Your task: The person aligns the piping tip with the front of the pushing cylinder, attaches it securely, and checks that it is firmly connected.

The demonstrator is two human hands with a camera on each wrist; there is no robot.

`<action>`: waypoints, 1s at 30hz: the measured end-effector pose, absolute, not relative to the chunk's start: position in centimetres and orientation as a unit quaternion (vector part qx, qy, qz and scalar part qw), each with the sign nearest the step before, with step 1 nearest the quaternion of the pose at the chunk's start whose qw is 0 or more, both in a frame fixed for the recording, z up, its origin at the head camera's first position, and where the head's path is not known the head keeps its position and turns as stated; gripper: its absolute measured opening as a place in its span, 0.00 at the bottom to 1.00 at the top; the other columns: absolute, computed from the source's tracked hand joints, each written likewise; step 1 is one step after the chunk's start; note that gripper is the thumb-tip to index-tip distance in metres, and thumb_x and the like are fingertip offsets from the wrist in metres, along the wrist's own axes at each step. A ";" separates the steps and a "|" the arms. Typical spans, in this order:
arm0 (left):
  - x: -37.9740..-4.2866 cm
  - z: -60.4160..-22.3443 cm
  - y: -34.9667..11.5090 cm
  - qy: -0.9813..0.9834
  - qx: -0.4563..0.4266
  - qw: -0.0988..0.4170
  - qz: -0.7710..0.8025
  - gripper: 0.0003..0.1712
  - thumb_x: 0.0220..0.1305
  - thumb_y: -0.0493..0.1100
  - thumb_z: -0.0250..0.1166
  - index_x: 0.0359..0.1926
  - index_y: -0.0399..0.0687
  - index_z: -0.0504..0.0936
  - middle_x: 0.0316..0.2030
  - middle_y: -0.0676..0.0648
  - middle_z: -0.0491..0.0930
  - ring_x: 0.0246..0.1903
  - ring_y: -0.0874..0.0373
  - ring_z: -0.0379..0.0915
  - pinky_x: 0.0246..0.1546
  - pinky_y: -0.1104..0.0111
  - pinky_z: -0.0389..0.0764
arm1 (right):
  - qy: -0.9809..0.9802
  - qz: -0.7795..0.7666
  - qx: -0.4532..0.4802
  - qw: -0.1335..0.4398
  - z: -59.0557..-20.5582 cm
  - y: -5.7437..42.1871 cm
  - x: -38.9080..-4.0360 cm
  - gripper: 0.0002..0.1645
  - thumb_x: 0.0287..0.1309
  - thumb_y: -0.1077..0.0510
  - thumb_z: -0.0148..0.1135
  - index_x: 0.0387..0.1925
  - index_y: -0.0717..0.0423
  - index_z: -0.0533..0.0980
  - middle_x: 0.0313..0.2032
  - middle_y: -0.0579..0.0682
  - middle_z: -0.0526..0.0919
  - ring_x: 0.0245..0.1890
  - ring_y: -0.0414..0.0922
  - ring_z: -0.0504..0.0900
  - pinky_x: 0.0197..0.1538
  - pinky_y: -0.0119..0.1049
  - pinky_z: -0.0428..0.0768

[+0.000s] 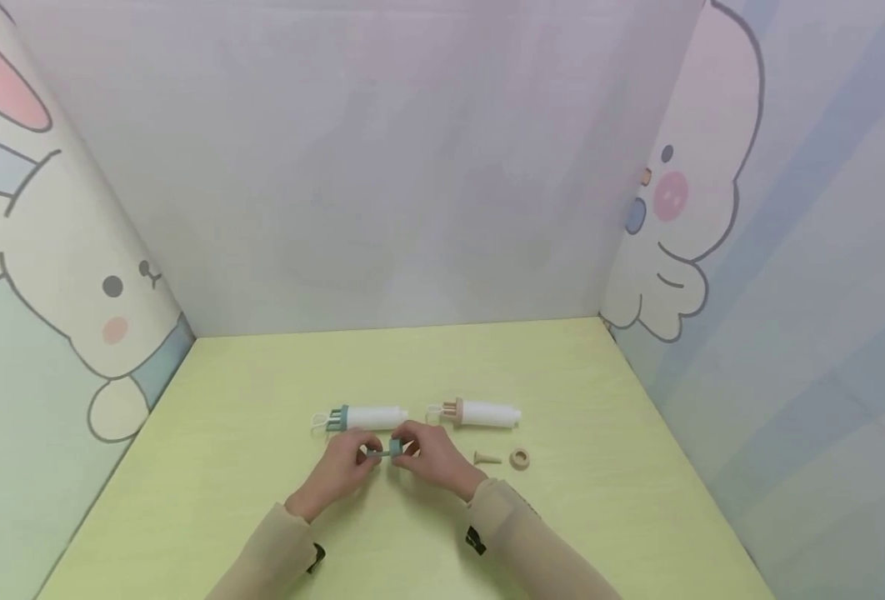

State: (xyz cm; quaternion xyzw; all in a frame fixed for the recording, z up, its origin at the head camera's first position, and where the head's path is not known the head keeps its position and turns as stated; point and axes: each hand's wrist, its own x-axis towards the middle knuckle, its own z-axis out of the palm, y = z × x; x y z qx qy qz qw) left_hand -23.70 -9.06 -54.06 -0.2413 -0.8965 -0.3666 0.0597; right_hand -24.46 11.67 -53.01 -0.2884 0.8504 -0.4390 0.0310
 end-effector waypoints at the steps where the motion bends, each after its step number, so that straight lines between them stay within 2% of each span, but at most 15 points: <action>1: -23.7 -54.1 -8.9 -0.896 -0.243 0.059 -0.366 0.08 0.54 0.31 0.67 0.29 0.49 0.81 0.30 0.55 0.75 0.29 0.63 0.69 0.28 0.72 0.74 | 0.852 -0.438 -0.286 0.033 -53.0 11.7 -24.5 0.16 0.54 0.63 0.69 0.45 0.54 0.78 0.38 0.42 0.81 0.32 0.36 0.81 0.33 0.30 0.79; 8: -23.7 -53.8 -8.2 -0.893 -0.248 0.055 -0.372 0.06 0.55 0.31 0.67 0.31 0.47 0.82 0.31 0.53 0.76 0.26 0.64 0.70 0.27 0.71 0.75 | 0.854 -0.437 -0.277 0.049 -53.0 11.7 -24.5 0.16 0.54 0.63 0.69 0.45 0.54 0.78 0.38 0.43 0.81 0.32 0.36 0.80 0.34 0.30 0.78; 19: -23.9 -53.4 -7.4 -0.891 -0.256 0.062 -0.370 0.06 0.56 0.33 0.66 0.33 0.47 0.83 0.30 0.53 0.76 0.27 0.65 0.69 0.28 0.72 0.75 | 0.853 -0.437 -0.280 0.045 -52.7 11.9 -24.8 0.17 0.52 0.62 0.71 0.45 0.52 0.78 0.38 0.42 0.81 0.31 0.35 0.80 0.34 0.30 0.78; 23: -23.9 -53.3 -7.1 -0.886 -0.251 0.063 -0.385 0.07 0.54 0.32 0.67 0.33 0.47 0.83 0.31 0.53 0.77 0.26 0.66 0.72 0.27 0.73 0.76 | 0.853 -0.445 -0.270 0.050 -52.5 12.0 -24.7 0.18 0.52 0.63 0.71 0.45 0.52 0.78 0.38 0.42 0.81 0.31 0.36 0.80 0.34 0.31 0.79; 30: -23.8 -53.4 -6.5 -0.857 -0.231 0.055 -0.457 0.10 0.53 0.28 0.67 0.33 0.45 0.79 0.34 0.47 0.82 0.24 0.65 0.78 0.26 0.72 0.78 | 0.843 -0.465 -0.266 0.048 -52.6 12.2 -24.8 0.18 0.51 0.63 0.71 0.45 0.57 0.78 0.40 0.45 0.82 0.33 0.39 0.81 0.36 0.32 0.79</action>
